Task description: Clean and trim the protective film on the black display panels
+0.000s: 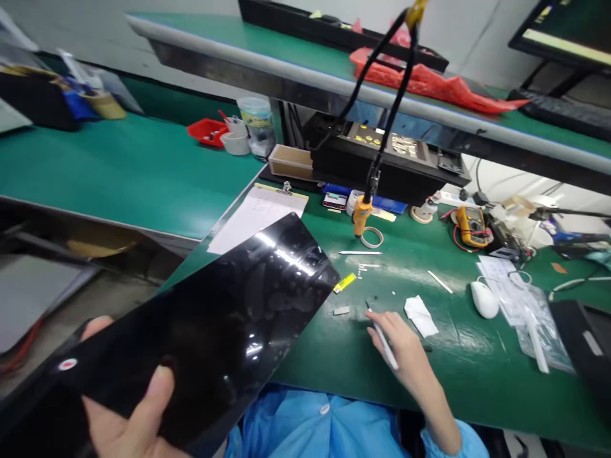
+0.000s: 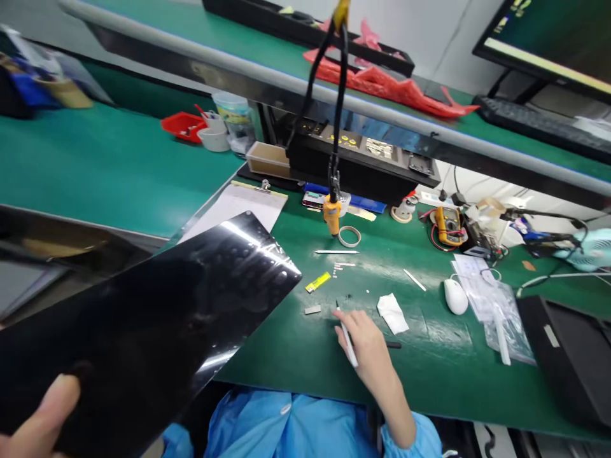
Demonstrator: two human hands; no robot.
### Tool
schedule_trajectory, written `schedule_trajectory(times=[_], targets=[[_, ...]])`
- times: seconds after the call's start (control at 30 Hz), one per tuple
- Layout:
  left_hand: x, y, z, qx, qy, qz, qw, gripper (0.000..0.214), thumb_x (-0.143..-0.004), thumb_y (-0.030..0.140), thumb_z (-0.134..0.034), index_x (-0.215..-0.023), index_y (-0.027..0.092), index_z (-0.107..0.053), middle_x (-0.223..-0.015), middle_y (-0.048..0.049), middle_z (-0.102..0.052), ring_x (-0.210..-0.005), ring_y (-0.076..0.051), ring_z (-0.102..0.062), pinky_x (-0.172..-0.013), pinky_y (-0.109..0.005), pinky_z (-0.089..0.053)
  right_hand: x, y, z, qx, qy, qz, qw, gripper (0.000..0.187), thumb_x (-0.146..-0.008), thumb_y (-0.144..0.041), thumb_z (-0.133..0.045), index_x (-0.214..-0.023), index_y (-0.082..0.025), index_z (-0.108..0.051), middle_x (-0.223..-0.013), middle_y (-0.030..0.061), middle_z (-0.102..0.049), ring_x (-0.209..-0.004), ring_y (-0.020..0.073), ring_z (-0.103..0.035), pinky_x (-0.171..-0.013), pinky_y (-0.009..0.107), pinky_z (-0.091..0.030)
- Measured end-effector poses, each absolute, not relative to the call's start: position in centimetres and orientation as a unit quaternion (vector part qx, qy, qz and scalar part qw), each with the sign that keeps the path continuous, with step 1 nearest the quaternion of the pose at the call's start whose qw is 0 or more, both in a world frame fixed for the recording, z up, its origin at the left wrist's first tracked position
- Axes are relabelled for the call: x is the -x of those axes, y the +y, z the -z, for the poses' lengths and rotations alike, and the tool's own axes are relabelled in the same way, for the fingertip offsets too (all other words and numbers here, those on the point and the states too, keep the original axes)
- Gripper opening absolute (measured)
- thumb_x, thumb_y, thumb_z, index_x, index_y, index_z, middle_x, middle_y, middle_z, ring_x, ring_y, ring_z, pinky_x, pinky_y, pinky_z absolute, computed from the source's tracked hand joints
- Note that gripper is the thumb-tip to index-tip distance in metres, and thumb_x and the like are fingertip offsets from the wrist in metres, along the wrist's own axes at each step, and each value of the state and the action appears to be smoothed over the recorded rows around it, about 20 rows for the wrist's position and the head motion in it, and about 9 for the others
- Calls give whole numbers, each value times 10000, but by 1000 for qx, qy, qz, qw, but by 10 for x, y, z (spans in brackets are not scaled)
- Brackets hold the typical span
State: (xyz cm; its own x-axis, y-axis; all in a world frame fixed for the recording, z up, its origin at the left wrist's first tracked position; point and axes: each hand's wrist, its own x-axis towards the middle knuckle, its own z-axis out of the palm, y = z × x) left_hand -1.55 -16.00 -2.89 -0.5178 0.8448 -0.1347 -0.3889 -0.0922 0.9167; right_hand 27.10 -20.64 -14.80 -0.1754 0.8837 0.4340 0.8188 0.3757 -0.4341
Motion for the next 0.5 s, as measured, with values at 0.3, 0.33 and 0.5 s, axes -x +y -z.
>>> schedule_trajectory(times=[0.3,0.33,0.5], targets=[[25,-167,34,-199,606,-655,404,833,-770,497,-1116,-1547,355,-852,-1310,36,-980,-1501,-405,-841,-1478,-550,-511,-336,-233,211,730,-610,-10,308,334,-1244,-464,-844,-1474,-227,-793,-1402,96,-822,-1158,277,-839,-1017,485,-759],[27,-172,36,-187,613,-651,406,860,-743,479,-1137,-1549,370,-858,-1291,50,-982,-1535,-400,-822,-1524,-549,-427,-345,-234,213,746,-592,-9,303,325,-1238,-480,-849,-1435,-226,-803,-1378,91,-824,-1130,269,-834,-1002,475,-754],[27,-188,45,-200,600,-616,469,833,-796,481,-1132,-1574,354,-862,-1521,15,-940,-1682,-447,-713,-1554,-584,-350,-366,-230,219,782,-536,-25,318,328,-1219,-535,-862,-1248,-212,-814,-1221,56,-826,-1023,241,-813,-942,437,-732]])
